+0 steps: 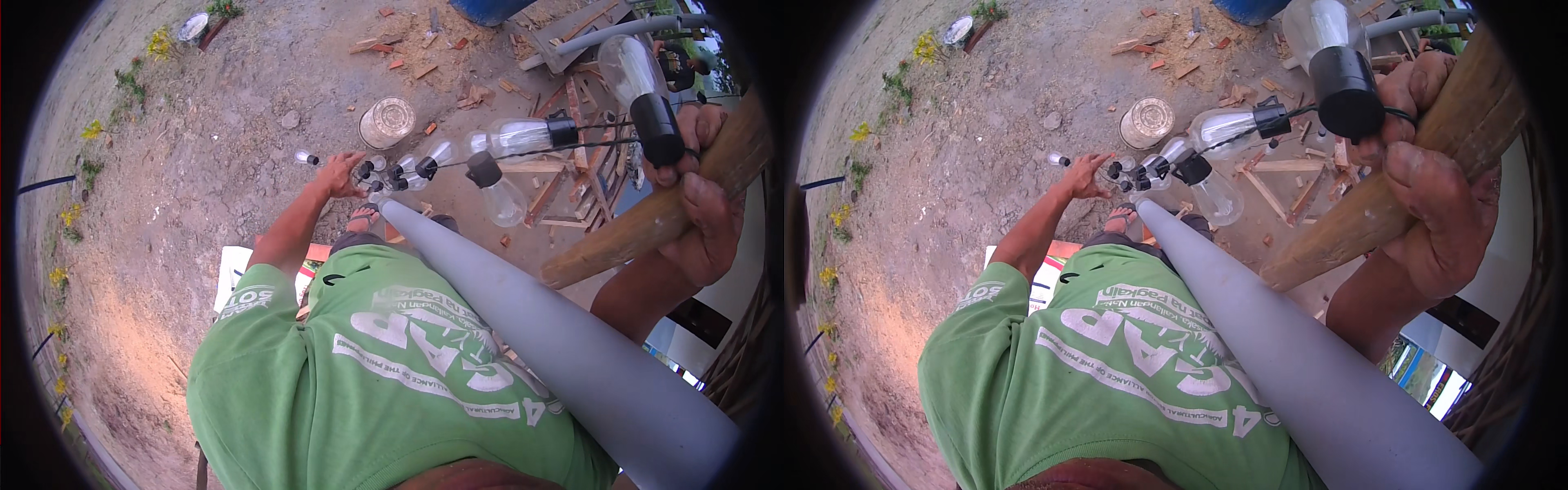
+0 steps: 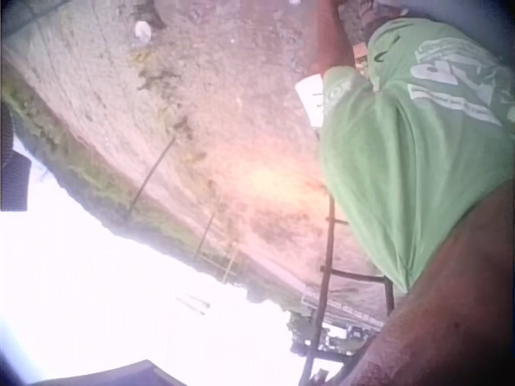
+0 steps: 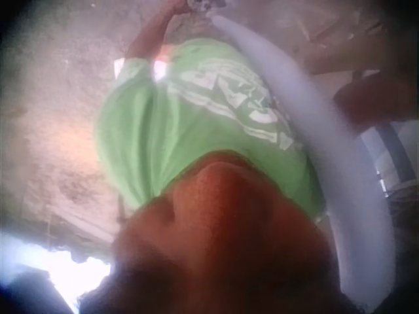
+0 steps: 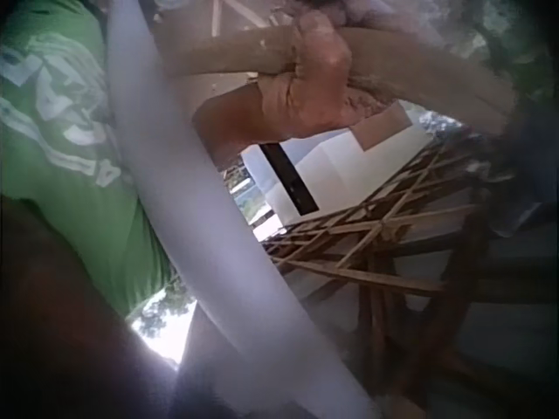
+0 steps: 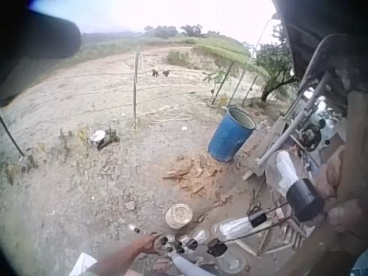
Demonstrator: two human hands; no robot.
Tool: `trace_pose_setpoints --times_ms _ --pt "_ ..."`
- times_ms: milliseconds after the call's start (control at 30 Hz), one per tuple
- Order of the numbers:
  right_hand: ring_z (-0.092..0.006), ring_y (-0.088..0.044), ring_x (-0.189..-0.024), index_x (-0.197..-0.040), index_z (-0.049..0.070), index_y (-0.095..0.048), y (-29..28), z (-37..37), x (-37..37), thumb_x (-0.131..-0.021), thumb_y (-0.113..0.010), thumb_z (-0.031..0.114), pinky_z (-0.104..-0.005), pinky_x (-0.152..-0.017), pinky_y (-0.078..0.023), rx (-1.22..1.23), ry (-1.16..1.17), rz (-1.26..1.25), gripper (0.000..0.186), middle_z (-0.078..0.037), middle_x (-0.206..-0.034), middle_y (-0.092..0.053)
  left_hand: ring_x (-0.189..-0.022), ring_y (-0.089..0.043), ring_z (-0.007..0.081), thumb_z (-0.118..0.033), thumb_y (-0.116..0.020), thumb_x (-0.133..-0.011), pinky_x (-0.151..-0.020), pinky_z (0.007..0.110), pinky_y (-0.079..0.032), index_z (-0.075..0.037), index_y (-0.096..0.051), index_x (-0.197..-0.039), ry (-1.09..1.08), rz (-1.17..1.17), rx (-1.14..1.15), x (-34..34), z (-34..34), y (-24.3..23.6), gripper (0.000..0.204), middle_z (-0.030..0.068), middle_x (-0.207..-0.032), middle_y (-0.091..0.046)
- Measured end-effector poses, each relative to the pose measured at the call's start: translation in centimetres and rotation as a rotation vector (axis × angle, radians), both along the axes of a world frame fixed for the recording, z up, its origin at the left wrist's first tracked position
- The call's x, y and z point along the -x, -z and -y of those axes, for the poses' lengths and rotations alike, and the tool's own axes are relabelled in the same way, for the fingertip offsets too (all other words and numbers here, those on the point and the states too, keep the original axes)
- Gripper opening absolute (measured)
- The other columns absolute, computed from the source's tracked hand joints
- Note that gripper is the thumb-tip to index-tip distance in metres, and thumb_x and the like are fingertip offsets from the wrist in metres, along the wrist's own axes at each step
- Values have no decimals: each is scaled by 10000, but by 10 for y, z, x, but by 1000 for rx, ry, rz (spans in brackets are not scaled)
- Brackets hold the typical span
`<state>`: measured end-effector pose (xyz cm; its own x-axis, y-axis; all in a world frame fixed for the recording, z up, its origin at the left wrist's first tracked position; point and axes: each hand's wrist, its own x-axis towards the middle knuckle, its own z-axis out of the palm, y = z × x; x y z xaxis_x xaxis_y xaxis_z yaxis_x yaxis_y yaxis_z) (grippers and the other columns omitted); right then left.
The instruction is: The person saws a piece of wood, hammers a nail into a wooden frame, and attaches a light fixture assembly to the ceiling structure of an outdoor workshop.
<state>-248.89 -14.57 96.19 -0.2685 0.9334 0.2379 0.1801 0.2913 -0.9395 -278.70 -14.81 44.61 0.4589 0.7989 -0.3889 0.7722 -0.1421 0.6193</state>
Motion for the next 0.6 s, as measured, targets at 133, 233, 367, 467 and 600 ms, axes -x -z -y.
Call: trace_pose_setpoints --times_ms 133,233,367,467,600 --pt "-187 -448 -895 -1186 -91 -372 -10 -3 6 -745 -539 26 -303 -831 -416 0 47 1 486 -145 -1006 -401 -1083 -627 364 -344 -877 -658 -943 426 -497 -101 -542 -1352 11 465 196 -100 -8 -32 808 211 -1165 -650" --pt "-194 -471 -898 -1193 -77 -394 -10 -7 5 -759 -552 29 -314 -833 -423 -26 109 61 474 -142 -1000 -427 -943 -666 365 -304 -865 -652 -863 417 -515 -24 -581 -1233 8 416 121 -130 -18 -14 705 223 -987 -678" --pt "-202 -529 -881 -1156 -50 -470 -6 0 -12 -761 -595 37 -328 -826 -451 -91 354 130 423 -138 -975 -484 -957 -650 435 -188 -835 -613 -847 454 -520 -10 -573 -1223 48 531 -113 -131 -44 -16 688 257 -967 -672" --pt "-202 -645 -839 -1135 -72 -609 11 -14 -40 -747 -622 -40 -329 -812 -554 -126 314 59 390 -138 -993 -649 -979 -665 386 -169 -807 -577 -897 432 -517 15 -634 -1116 -96 434 -77 -105 -47 -3 596 258 -987 -677" --pt "-187 -646 -828 -1122 -53 -623 23 -13 -64 -751 -632 -39 -312 -797 -547 -149 499 85 371 -119 -987 -659 -914 -684 391 -189 -798 -607 -852 445 -544 0 -636 -1190 118 187 -59 -72 -56 -14 633 232 -919 -694"
